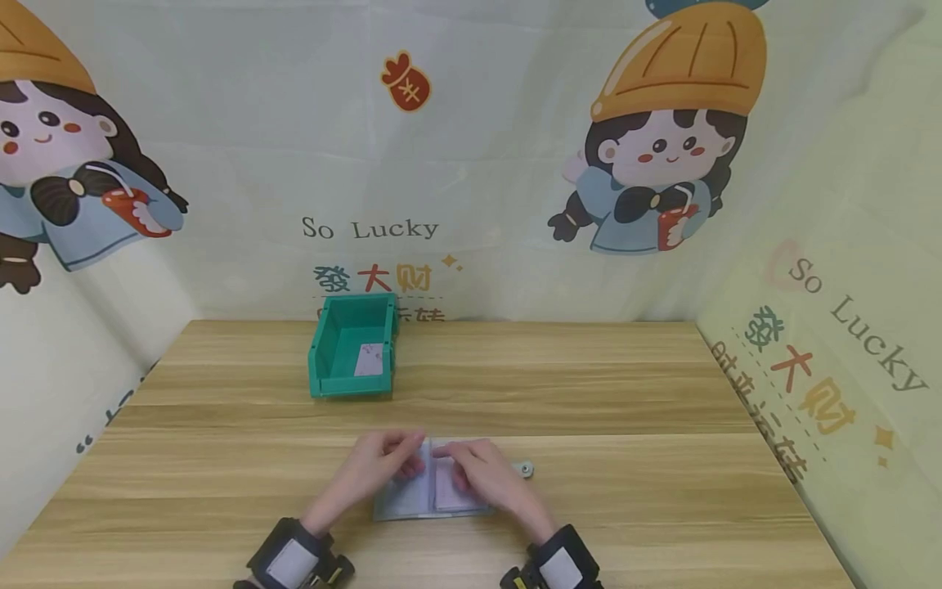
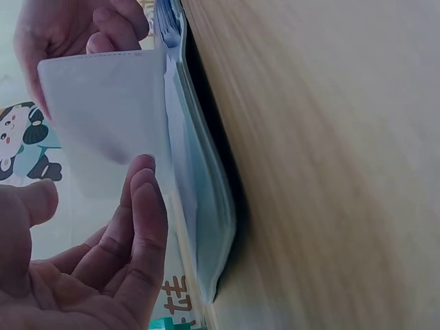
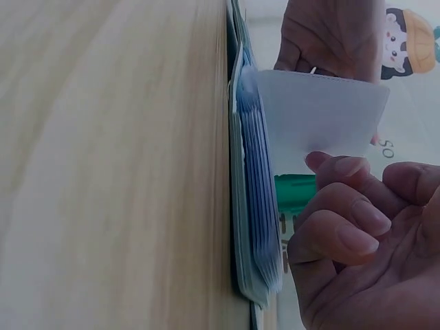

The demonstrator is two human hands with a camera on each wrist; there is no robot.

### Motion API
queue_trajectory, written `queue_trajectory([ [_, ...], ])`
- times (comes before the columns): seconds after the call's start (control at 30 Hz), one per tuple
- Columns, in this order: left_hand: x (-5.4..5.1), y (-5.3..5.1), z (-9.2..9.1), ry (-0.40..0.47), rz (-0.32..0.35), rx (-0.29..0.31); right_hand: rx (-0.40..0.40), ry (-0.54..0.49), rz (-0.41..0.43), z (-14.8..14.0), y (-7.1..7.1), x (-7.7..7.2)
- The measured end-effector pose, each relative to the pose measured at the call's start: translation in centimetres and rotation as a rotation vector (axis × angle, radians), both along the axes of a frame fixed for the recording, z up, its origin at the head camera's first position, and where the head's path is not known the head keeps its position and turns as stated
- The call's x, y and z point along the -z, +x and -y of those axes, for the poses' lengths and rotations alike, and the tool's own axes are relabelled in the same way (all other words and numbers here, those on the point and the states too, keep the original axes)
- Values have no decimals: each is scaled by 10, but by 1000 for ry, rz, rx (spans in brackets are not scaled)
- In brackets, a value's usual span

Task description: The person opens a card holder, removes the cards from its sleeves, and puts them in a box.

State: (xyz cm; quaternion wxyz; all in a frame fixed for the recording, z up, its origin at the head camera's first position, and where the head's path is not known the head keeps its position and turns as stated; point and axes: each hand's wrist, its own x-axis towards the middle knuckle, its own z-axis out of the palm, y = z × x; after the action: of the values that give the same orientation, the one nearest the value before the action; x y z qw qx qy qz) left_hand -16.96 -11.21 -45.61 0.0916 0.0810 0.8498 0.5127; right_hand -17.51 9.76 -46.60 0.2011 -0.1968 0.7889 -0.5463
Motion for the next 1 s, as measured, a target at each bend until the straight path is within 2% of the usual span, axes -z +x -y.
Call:
queue_trajectory([
  [0.13,1,-1,1,-23,11,-44,-20,28,4,4,0,1],
  [0.2,2,-2,3,-49,-5,-63,-10,58,-24,4,0,2],
  [0.3,1,-2,7,-101,-22,-95,33,109,-132,0,-1,3],
  [0.37,1,-2,9,-131,-8,-116,74,143,-214,-4,-2,5],
  [0.47,0,-2,12,-172,12,-141,118,161,-269,-10,-4,9],
  [0.67,0,-2,14,-248,-50,-150,119,205,-217,-18,-7,12],
  [0.9,0,-4,13,-324,-61,-125,107,230,-159,-20,-7,11],
  [1.0,1,-5,11,-352,-100,-111,116,228,-141,-20,-8,10],
])
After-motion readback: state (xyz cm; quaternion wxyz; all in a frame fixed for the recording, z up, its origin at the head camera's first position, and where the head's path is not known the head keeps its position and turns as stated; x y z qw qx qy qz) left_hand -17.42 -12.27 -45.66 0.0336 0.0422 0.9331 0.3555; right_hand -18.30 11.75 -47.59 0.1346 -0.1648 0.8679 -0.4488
